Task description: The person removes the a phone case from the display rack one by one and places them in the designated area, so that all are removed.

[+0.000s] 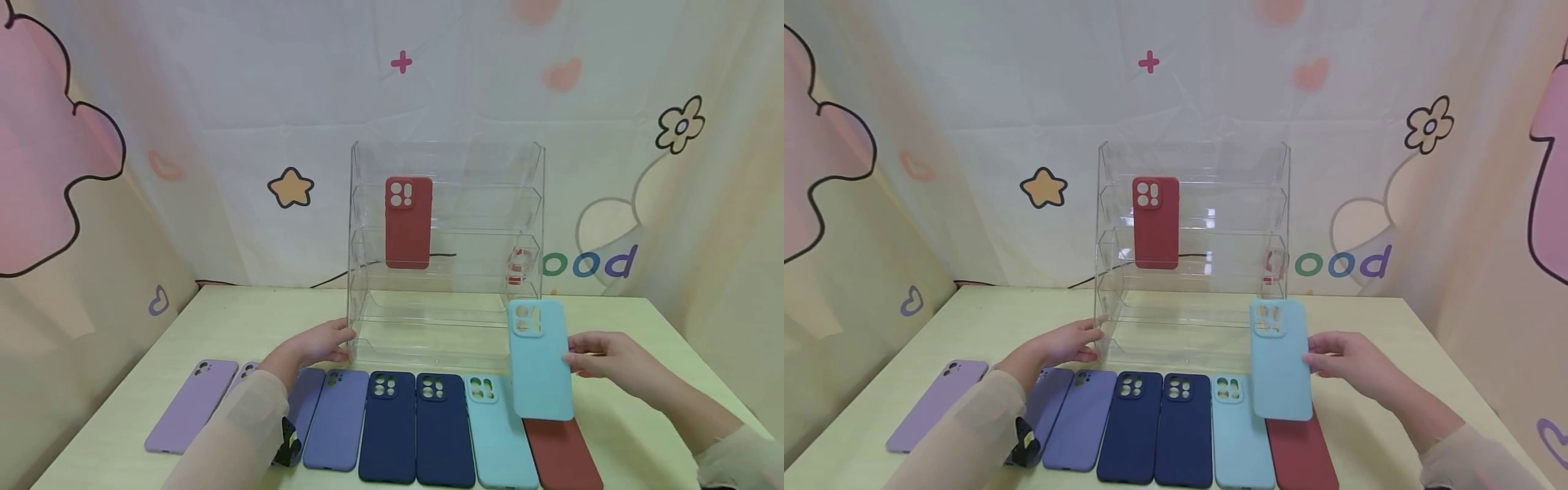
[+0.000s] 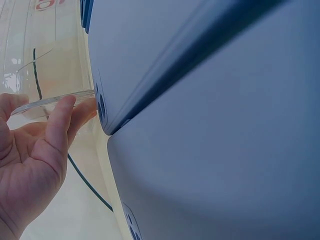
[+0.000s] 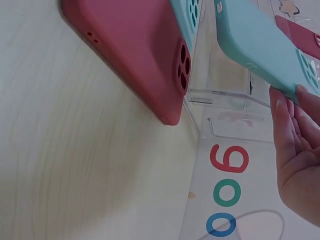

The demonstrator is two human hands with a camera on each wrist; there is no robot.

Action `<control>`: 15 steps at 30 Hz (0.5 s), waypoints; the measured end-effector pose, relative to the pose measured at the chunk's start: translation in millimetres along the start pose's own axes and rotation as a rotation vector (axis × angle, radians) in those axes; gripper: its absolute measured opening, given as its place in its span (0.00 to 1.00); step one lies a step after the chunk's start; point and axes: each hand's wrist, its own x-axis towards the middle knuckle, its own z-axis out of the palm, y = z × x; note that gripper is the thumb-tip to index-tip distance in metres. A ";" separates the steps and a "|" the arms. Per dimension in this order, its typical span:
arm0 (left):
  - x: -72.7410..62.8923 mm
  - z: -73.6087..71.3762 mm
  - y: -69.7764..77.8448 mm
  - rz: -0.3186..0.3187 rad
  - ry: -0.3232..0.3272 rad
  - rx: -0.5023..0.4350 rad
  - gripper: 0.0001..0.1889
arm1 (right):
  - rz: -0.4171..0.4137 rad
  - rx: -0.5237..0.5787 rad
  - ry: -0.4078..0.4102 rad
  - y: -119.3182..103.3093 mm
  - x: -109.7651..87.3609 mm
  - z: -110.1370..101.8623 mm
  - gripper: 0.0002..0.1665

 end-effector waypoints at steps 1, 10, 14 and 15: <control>0.2 0.1 -0.1 0.000 0.000 0.001 0.27 | 0.001 0.002 -0.006 0.9 -0.7 -1.0 0.29; -1.3 0.6 0.6 0.002 -0.006 0.005 0.26 | -0.001 0.018 -0.055 10.8 -7.1 -9.2 0.29; -0.4 0.5 0.4 0.004 -0.001 0.006 0.26 | 0.006 0.033 -0.066 15.8 -10.9 -11.7 0.29; 0.0 0.4 0.2 0.004 0.002 0.008 0.26 | 0.006 0.035 -0.069 17.2 -11.9 -12.4 0.29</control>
